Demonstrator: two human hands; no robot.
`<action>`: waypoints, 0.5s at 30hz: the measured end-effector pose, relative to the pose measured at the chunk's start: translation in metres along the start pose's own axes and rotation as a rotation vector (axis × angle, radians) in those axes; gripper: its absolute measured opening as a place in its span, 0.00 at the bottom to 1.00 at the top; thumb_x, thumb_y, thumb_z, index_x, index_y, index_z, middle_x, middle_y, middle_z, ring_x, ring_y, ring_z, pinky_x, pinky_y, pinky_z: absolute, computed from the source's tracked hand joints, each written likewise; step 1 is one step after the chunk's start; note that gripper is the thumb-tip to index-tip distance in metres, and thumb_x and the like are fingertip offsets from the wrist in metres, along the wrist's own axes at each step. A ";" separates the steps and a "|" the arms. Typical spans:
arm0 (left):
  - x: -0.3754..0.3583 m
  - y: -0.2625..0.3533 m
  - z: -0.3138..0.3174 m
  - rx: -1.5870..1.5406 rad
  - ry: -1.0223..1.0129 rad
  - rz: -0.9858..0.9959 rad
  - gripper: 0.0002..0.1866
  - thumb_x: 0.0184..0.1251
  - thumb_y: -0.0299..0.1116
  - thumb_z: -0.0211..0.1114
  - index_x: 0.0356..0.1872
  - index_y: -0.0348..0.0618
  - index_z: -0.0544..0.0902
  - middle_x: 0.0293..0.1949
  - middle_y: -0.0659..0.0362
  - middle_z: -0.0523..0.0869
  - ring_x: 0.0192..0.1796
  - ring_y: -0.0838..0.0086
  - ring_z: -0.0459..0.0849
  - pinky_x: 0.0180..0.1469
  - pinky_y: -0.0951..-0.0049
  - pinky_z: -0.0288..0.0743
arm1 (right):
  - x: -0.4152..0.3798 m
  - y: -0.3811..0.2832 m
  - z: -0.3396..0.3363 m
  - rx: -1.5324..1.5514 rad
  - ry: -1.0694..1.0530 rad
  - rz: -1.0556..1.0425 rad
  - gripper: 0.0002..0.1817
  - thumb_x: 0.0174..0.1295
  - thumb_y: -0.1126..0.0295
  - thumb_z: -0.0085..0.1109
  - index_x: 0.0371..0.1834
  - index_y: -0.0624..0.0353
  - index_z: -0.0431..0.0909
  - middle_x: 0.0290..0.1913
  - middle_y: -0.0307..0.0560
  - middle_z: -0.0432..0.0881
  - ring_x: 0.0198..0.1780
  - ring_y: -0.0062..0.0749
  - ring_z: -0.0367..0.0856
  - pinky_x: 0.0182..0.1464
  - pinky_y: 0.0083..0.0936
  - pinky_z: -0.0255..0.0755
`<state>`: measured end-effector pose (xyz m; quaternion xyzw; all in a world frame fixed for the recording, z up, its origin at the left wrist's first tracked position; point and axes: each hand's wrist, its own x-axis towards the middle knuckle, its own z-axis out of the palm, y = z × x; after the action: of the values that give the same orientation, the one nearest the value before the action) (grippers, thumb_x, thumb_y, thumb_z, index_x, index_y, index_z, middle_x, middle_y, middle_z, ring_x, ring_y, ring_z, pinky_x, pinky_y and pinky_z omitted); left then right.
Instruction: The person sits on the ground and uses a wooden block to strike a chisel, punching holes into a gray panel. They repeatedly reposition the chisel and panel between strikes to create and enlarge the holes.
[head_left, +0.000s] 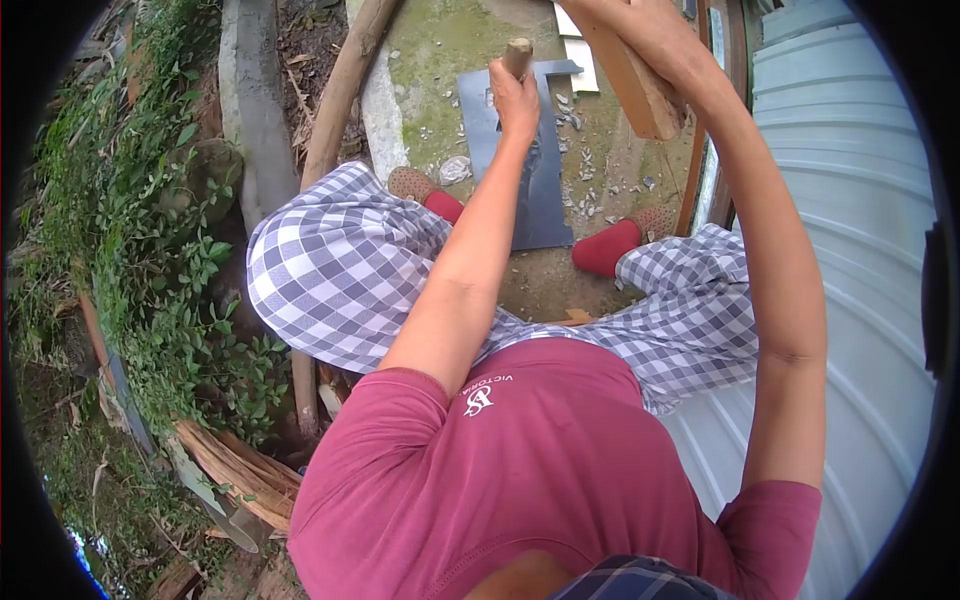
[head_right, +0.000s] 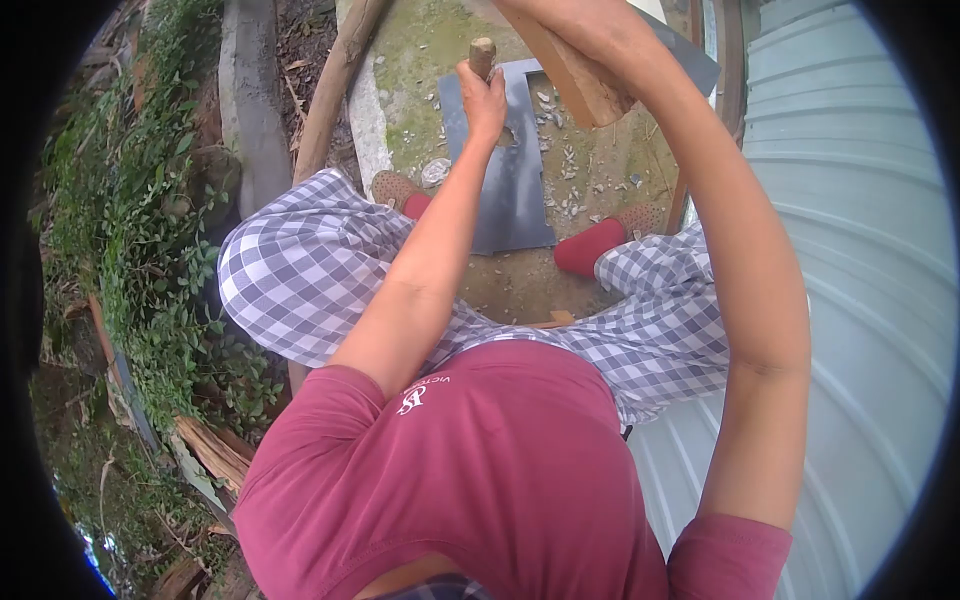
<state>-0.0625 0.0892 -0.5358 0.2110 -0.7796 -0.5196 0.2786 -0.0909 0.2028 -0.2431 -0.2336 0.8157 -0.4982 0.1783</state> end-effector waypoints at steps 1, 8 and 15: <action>0.000 0.000 0.000 0.005 0.008 -0.001 0.18 0.57 0.24 0.62 0.45 0.33 0.65 0.41 0.41 0.73 0.46 0.47 0.73 0.50 0.55 0.65 | 0.000 0.023 0.011 0.002 -0.008 -0.005 0.44 0.55 0.49 0.60 0.69 0.64 0.54 0.58 0.55 0.70 0.55 0.37 0.72 0.57 0.30 0.66; -0.026 -0.026 0.021 -0.270 -0.191 0.125 0.16 0.60 0.31 0.60 0.48 0.37 0.72 0.46 0.45 0.76 0.51 0.49 0.73 0.54 0.59 0.66 | -0.010 0.094 0.046 -0.572 -0.329 0.230 0.49 0.42 0.40 0.53 0.71 0.48 0.58 0.55 0.68 0.75 0.54 0.56 0.76 0.54 0.42 0.69; 0.000 -0.008 -0.005 -0.039 -0.074 -0.014 0.18 0.56 0.29 0.64 0.44 0.36 0.68 0.39 0.44 0.75 0.45 0.51 0.74 0.50 0.58 0.67 | -0.012 0.002 0.008 0.081 0.077 -0.026 0.44 0.55 0.48 0.58 0.69 0.64 0.54 0.60 0.56 0.69 0.61 0.35 0.67 0.61 0.29 0.62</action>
<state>-0.0590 0.0830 -0.5414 0.1917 -0.7778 -0.5440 0.2498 -0.0771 0.2043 -0.2481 -0.2174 0.7981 -0.5417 0.1496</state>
